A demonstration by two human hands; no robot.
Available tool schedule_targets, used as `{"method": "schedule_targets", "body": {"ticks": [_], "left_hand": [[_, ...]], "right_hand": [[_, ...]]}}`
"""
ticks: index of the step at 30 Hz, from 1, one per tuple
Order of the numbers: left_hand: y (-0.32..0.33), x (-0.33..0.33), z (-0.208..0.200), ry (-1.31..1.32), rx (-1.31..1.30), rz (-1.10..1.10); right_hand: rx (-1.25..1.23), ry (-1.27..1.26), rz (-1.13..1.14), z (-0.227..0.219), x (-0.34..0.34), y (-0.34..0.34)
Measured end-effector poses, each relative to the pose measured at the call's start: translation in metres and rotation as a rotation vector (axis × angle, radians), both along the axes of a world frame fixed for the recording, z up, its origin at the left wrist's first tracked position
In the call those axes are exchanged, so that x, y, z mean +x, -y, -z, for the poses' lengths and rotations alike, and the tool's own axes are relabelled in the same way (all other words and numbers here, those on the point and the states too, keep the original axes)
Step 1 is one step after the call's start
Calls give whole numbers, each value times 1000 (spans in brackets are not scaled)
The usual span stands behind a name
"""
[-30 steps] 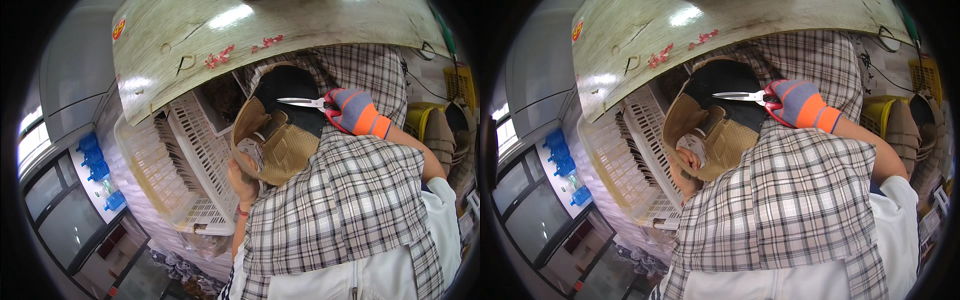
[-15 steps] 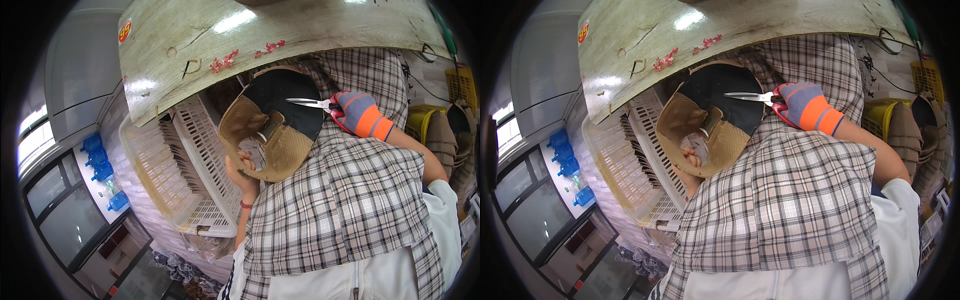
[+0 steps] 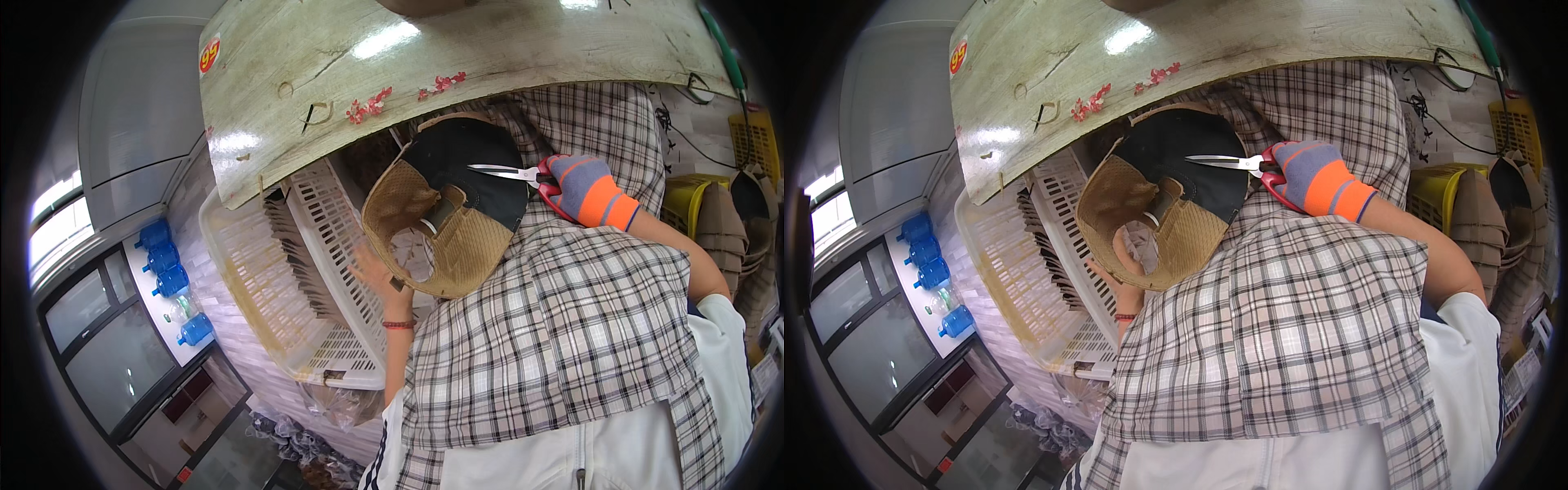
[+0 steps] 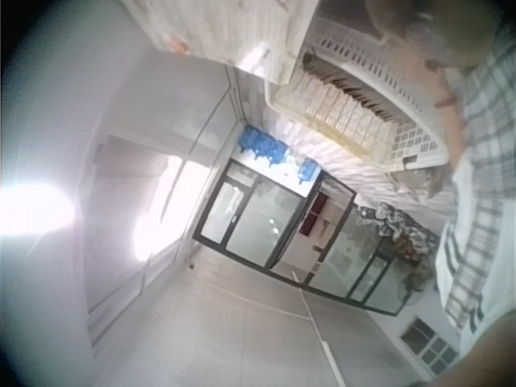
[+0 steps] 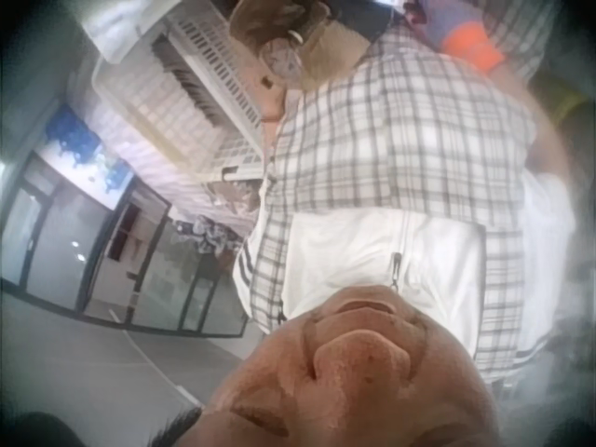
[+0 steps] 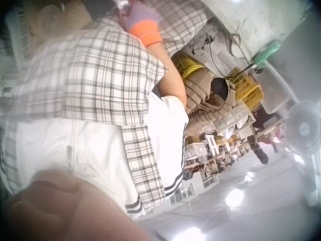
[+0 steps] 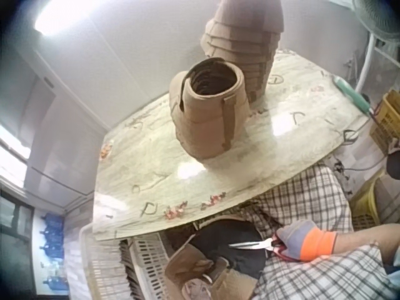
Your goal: The person uses shears to trim the edges of shoe uppers held in the left hand. After each cut, the trimmed upper is placed on a nearby table. The process repeats for several uppers in a workshop setting.
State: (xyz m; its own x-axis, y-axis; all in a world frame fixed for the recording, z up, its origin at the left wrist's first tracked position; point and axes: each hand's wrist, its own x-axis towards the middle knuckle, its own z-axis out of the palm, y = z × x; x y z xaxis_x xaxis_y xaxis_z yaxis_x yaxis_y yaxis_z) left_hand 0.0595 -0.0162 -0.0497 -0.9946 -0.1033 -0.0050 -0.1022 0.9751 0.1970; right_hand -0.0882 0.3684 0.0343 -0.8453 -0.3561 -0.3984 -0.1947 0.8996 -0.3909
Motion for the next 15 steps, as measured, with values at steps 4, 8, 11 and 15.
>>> {"method": "schedule_targets", "body": {"ticks": [4, 8, 11, 15], "left_hand": [[-8, -6, -19, 27, 822, -205], [-26, -12, -20, 95, 974, -65], [-67, -72, -97, -103, 752, 96], [-27, -100, -227, -547, 906, -69]], "right_hand": [[-25, -1, 16, 2, 2, -2], [-100, -44, -25, -3, 3, 4], [-107, -58, 15, -4, 2, -7], [-135, -106, 76, -32, -8, -22]]}}
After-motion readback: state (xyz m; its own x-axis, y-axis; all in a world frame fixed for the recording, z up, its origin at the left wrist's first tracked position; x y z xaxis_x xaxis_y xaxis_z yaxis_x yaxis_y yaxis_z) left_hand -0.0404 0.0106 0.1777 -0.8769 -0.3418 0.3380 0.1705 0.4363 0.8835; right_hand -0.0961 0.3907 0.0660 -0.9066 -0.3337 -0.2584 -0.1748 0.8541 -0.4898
